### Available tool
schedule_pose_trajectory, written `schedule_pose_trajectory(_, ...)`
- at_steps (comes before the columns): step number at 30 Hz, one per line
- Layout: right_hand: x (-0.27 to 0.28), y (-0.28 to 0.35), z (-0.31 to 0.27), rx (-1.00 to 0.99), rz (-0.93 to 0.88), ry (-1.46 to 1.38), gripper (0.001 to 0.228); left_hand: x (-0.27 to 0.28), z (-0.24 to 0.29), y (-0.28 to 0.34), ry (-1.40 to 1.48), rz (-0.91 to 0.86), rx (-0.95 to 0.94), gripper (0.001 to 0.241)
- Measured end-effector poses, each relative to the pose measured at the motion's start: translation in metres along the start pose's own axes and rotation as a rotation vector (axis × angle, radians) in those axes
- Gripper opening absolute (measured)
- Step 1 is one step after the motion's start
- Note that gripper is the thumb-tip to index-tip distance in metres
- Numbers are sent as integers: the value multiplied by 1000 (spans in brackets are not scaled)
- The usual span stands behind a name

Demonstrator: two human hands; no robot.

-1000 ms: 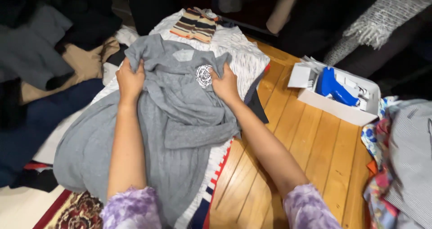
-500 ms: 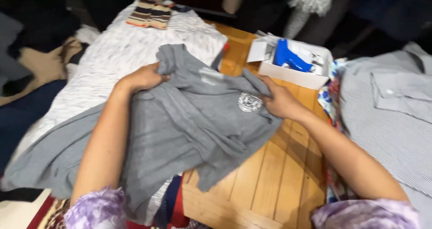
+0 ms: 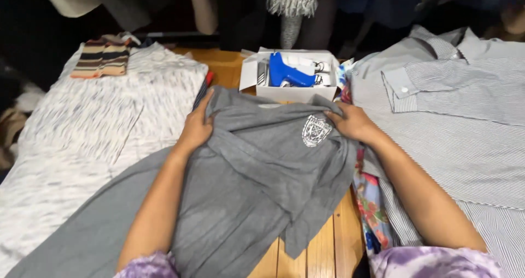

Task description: The person uses a hot glue gun to attach a striped fabric piece to the collar of a striped shirt, then folds the shirt. They then attach a similar piece to the collar of a gray t-shirt and fold it.

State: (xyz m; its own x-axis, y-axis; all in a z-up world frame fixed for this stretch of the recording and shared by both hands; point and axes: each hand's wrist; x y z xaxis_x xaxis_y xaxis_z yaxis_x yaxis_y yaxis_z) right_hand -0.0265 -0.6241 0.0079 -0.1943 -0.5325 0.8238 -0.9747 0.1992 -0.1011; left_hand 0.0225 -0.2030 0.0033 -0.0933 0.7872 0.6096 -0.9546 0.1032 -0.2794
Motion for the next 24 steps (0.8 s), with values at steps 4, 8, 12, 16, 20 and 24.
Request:
schedule_pose_trajectory(4,-16,-2,11,-20,-26,312,48,-18,-36,-5,-261,184,-219,72)
schedule_pose_trajectory(8,-27,5,11,120,62,511,51,-25,-35,-2,-409,220,-247,65)
schedule_pose_trajectory(12,-5,54,-44,494,421,592,60,8,-21,-1,-333,193,-180,70)
schedule_pose_trajectory(16,20,124,-122,750,-131,-73,38,53,17,19,-440,-232,190,93)
schedule_pose_trajectory(20,-16,165,-116,1132,-530,-144,60,46,-4,26,-682,-413,216,77)
schedule_pose_trajectory(24,-93,157,-53,1207,-326,0,39,23,-53,21,-886,-420,86,49)
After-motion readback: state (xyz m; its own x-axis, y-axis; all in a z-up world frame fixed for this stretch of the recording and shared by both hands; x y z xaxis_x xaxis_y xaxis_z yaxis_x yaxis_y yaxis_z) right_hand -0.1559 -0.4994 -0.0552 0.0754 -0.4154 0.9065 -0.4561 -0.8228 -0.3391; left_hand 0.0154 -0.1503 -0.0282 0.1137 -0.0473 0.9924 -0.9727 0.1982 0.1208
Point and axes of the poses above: each hand's wrist, its own y-axis away from the middle knuckle, its own x-axis out of the back of the hand, z = x × y, and after that the axes turned 15 degrees about z, right-handed
